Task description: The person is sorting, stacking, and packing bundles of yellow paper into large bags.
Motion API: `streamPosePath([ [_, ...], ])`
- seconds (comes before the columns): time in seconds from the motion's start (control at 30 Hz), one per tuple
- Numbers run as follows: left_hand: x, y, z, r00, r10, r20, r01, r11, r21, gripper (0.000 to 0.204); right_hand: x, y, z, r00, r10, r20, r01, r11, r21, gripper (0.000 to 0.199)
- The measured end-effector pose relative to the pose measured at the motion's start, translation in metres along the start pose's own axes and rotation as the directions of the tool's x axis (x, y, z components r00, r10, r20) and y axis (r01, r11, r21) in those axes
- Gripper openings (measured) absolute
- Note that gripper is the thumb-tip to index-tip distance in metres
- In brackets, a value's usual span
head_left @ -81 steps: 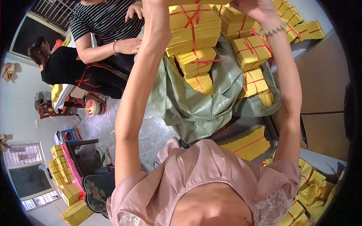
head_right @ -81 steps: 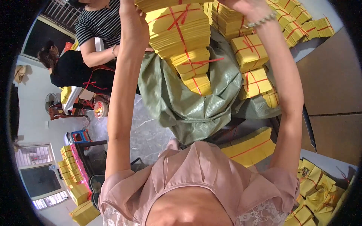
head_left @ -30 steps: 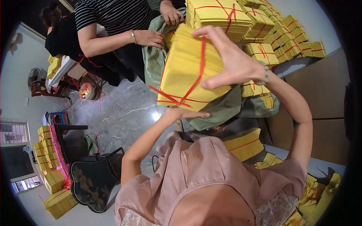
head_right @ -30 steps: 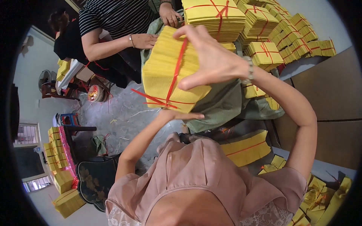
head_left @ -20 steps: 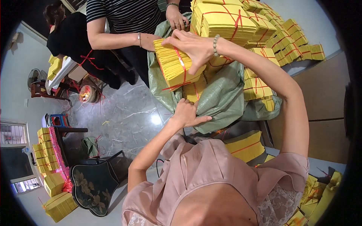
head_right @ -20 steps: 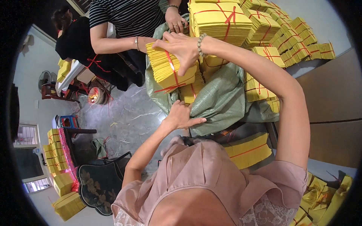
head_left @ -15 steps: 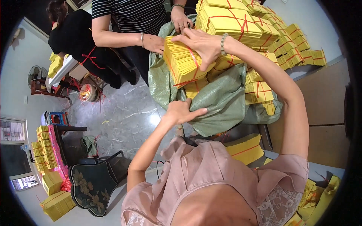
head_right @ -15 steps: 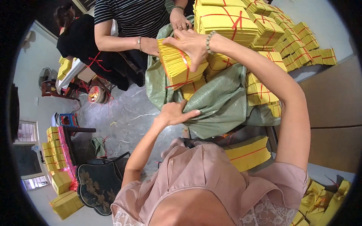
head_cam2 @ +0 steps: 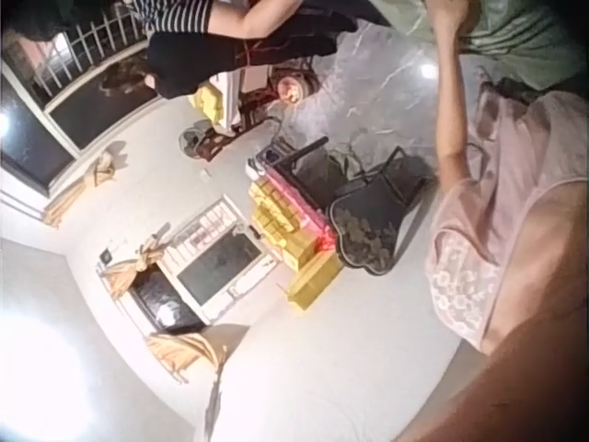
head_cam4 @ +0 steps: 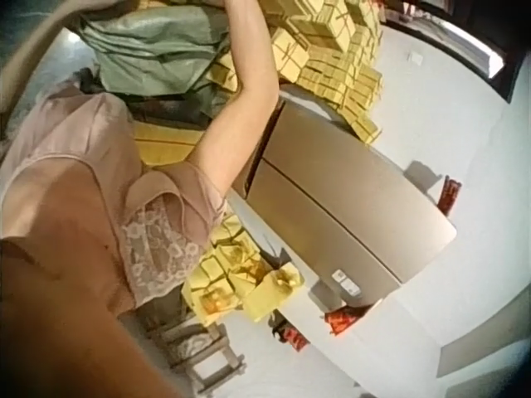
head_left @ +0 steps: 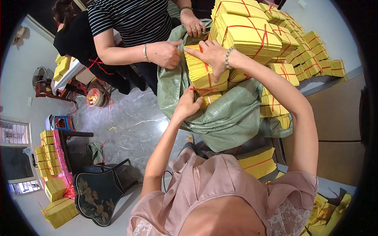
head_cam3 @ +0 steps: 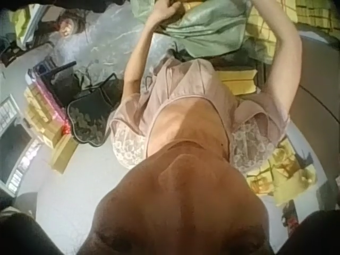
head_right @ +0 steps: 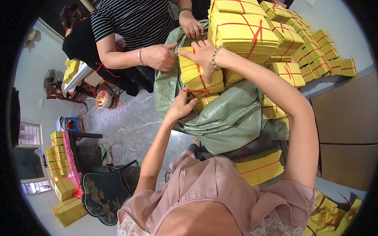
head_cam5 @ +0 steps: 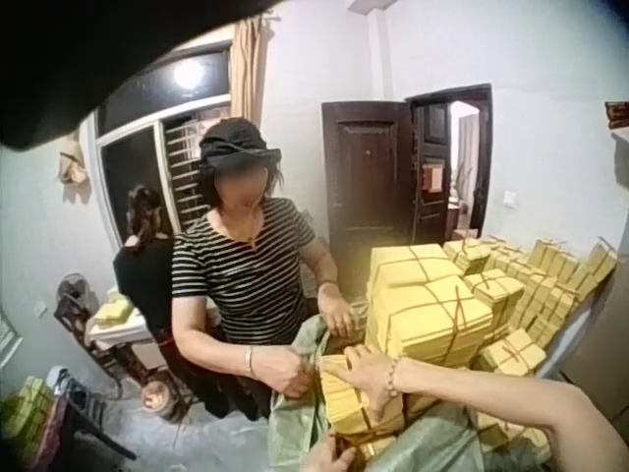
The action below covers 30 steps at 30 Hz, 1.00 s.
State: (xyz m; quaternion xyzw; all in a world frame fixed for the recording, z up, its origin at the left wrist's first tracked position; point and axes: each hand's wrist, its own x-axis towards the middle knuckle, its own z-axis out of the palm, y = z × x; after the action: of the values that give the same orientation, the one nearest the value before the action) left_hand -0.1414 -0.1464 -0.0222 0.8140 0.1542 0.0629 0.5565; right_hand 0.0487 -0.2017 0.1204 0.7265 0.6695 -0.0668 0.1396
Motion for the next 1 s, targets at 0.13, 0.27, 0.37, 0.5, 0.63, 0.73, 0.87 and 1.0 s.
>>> streamPosePath([
  [0.13, 0.003, 0.019, -0.005, 0.993, -0.1, 0.057, 0.086, 0.973, 0.214, 0.065, 0.006, 0.01, 0.0, 0.997, -0.003, -0.072, 0.0, 0.999, -0.046, 0.142],
  [0.27, 0.009, 0.0, 0.006, 1.0, 0.019, 0.007, -0.02, 0.97, 0.24, 0.07, 0.02, 0.007, -0.002, 0.994, 0.107, -0.015, -0.107, 0.994, 0.011, 0.142],
  [0.37, 0.035, -0.03, 0.017, 0.979, 0.198, -0.046, -0.198, 0.98, 0.01, 0.069, 0.024, -0.001, -0.005, 0.997, 0.077, -0.023, -0.077, 0.997, -0.012, 0.14],
  [0.5, 0.05, -0.053, 0.04, 0.983, -0.038, -0.178, -0.002, 0.975, -0.22, 0.058, 0.026, -0.002, -0.01, 0.989, 0.142, 0.042, -0.145, 0.988, 0.057, 0.135],
  [0.63, 0.049, -0.001, 0.043, 0.896, -0.352, -0.27, 0.227, 0.886, -0.404, 0.097, 0.05, 0.032, 0.01, 0.89, 0.218, -0.4, -0.274, 0.958, -0.089, 0.131],
  [0.73, 0.069, -0.015, 0.032, 0.899, -0.378, -0.22, 0.275, 0.88, -0.388, 0.099, 0.081, 0.027, -0.016, 0.905, 0.302, -0.301, -0.345, 0.933, -0.1, 0.133],
  [0.87, 0.09, 0.003, 0.024, 0.946, -0.271, -0.177, 0.09, 0.745, -0.661, 0.087, 0.085, 0.04, -0.021, 0.927, 0.348, -0.137, -0.354, 0.935, -0.019, 0.134],
  [1.0, 0.12, -0.01, 0.025, 0.949, -0.191, -0.252, -0.033, 0.731, -0.681, 0.063, 0.082, 0.032, -0.012, 0.875, 0.393, -0.281, -0.394, 0.917, 0.055, 0.104],
])
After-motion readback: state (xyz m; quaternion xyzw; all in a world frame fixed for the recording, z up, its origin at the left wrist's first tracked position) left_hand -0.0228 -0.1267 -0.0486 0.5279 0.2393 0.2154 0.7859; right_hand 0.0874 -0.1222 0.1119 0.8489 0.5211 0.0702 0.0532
